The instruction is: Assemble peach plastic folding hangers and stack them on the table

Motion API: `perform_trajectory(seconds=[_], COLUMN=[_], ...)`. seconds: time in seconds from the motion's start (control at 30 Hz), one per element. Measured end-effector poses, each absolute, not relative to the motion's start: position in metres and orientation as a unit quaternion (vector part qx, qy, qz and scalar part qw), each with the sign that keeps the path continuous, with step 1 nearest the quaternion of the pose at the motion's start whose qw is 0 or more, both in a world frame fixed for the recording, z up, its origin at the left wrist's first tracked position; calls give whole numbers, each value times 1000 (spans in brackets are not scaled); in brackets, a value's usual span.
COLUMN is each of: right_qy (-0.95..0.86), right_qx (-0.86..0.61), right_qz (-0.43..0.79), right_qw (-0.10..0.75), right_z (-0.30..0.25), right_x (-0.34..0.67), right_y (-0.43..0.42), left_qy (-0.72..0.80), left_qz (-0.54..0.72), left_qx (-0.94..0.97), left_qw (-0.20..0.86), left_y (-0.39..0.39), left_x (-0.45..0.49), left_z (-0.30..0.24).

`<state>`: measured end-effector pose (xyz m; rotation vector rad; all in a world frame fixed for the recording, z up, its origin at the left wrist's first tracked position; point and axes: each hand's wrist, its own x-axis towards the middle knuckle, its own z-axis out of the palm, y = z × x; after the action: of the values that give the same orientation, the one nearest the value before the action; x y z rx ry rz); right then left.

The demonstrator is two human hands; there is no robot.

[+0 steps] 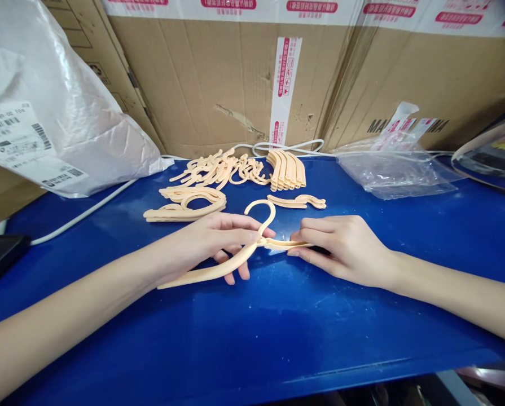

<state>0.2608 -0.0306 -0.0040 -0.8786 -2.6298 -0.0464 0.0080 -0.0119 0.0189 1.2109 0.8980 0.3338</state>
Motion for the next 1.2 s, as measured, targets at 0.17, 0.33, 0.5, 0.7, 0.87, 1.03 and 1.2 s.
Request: perform_trajectory(seconds=[0.17,0.33,0.5,0.7,0.87,1.03,1.2], right_qy=[-939,-940,-936,-935,-940,-940,-937], right_qx=[-291,-281,-276,-298,-299,-295,-293], right_qz=[-33,-68,-121,-106,-78,-89,-100], right_qw=[182,181,182,158,143,149,162], right_z=[-4,-5,-6,-4,-4,-4,-3], right_x=[261,262,261,259,260,259,258], right_y=[-30,-30,-30,-28,-27,-28,-30], left_qy=[415,411,404,396,403,402,404], left_qz=[170,175,174,172,178,168,149], left_qx=[553,546,549,566,573,571,572], left_qw=[703,709,711,702,691,696,698], left_y=[-12,-11,-11,-10,-11,-12,-11], left_x=[10,10,10,10,10,11,12], left_z=[18,17,17,14,13,16,18])
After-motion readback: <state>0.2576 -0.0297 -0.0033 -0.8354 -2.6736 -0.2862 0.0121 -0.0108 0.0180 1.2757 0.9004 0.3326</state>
